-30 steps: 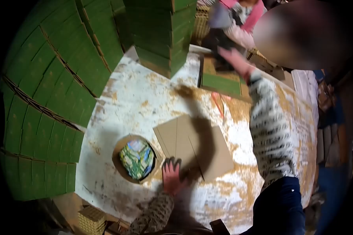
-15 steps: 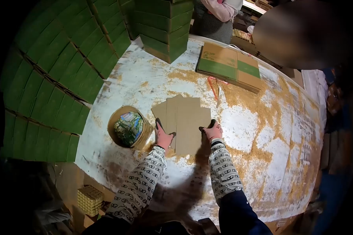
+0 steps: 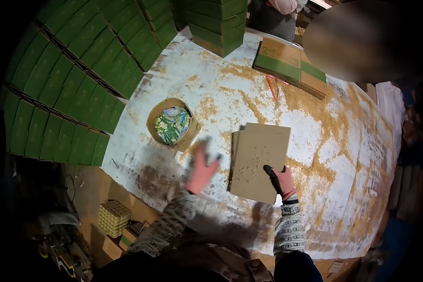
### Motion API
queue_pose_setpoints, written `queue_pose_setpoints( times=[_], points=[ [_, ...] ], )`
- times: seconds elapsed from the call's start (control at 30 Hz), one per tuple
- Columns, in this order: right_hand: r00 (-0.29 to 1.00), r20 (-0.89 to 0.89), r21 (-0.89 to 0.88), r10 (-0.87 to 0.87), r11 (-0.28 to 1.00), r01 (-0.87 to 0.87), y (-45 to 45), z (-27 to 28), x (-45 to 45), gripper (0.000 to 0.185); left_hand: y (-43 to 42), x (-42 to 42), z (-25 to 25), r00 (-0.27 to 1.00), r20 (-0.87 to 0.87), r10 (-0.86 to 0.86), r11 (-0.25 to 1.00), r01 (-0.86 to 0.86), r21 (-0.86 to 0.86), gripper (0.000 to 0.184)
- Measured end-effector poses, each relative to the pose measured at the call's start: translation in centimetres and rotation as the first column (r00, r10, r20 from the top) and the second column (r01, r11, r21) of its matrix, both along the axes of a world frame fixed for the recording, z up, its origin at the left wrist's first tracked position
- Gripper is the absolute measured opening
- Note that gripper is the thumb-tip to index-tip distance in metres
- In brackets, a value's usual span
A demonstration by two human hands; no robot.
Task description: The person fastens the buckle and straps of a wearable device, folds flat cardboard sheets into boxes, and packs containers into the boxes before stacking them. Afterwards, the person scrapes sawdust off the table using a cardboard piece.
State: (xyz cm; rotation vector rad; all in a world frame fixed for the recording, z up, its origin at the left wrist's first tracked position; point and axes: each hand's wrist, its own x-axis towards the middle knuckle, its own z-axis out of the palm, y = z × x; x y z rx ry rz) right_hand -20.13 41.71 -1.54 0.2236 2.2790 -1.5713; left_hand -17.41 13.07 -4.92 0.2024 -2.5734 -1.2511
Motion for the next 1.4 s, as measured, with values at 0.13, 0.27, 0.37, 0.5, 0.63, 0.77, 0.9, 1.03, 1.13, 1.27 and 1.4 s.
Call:
queue_pose_setpoints(
  times=[0.13, 0.27, 0.37, 0.5, 0.63, 0.77, 0.9, 1.03, 1.13, 1.27, 1.4],
  points=[
    [0.966, 0.134, -0.213, -0.223, 0.945, 0.248, -3.5, -0.9, 2.2, 0.033, -15.8, -3.3, -2.8, 0.784, -0.153, 0.602, 0.774, -0.526, 0.352, 0.071],
    [0.997, -0.044, 0.022, -0.058, 0.998, 0.059, -16.9, -4.8, 5.2, 0.048, -19.8, -5.1, -6.5, 0.939, 0.334, 0.084, 0.649, -0.306, 0.697, 0.051],
    [0.992, 0.012, 0.121, -0.127, 0.985, 0.125, -16.4, -14.9, 4.5, 0.056, -22.7, -4.1, -6.2, 0.912, 0.385, -0.14, 0.972, 0.202, -0.123, 0.038],
    [0.964, -0.173, 0.199, -0.202, 0.951, 0.235, -2.4, -9.6, 2.8, 0.048, -24.7, 1.0, -2.0, 0.915, 0.167, -0.368, 0.919, 0.33, 0.216, 0.031],
    [0.824, -0.327, 0.503, -0.464, 0.653, 0.567, 4.8, -0.7, 3.2, 0.033, -30.1, 12.3, -6.8, 0.997, 0.017, -0.078, -0.022, -0.019, 1.0, 0.034],
    [0.926, -0.368, 0.149, -0.087, 0.977, 0.151, -13.0, 2.3, 0.4, 0.034, -29.5, 23.4, 0.5, 0.907, 0.39, 0.158, 0.55, -0.409, 0.728, 0.037],
    [0.952, -0.06, 0.107, 0.301, 0.95, -0.294, -38.2, -3.3, -1.2, 0.054, -30.4, 34.8, -3.1, 0.821, 0.366, 0.438, 0.174, -0.477, 0.861, 0.049],
    [0.893, -0.085, 0.185, 0.441, 0.888, -0.421, -52.6, -8.6, -5.8, 0.073, -28.6, 34.8, -2.8, 0.728, 0.437, 0.528, 0.361, -0.658, 0.661, 0.044],
    [0.961, -0.095, 0.184, 0.259, 0.954, -0.239, -48.5, -12.9, -12.8, 0.057, -28.8, 34.3, -2.9, 0.744, 0.427, 0.515, 0.441, -0.656, 0.612, 0.04],
    [0.993, -0.058, 0.427, -0.101, 0.897, 0.116, -19.1, -7.8, -16.3, 0.052, -29.8, 33.3, -3.0, 0.781, 0.396, 0.482, 0.512, -0.619, 0.596, 0.035],
    [0.887, -0.272, 0.621, -0.372, 0.636, 0.457, 2.8, 1.0, -9.6, 0.048, -31.4, 31.9, -3.1, 0.836, 0.349, 0.423, 0.607, -0.547, 0.576, 0.03]
  ],
)
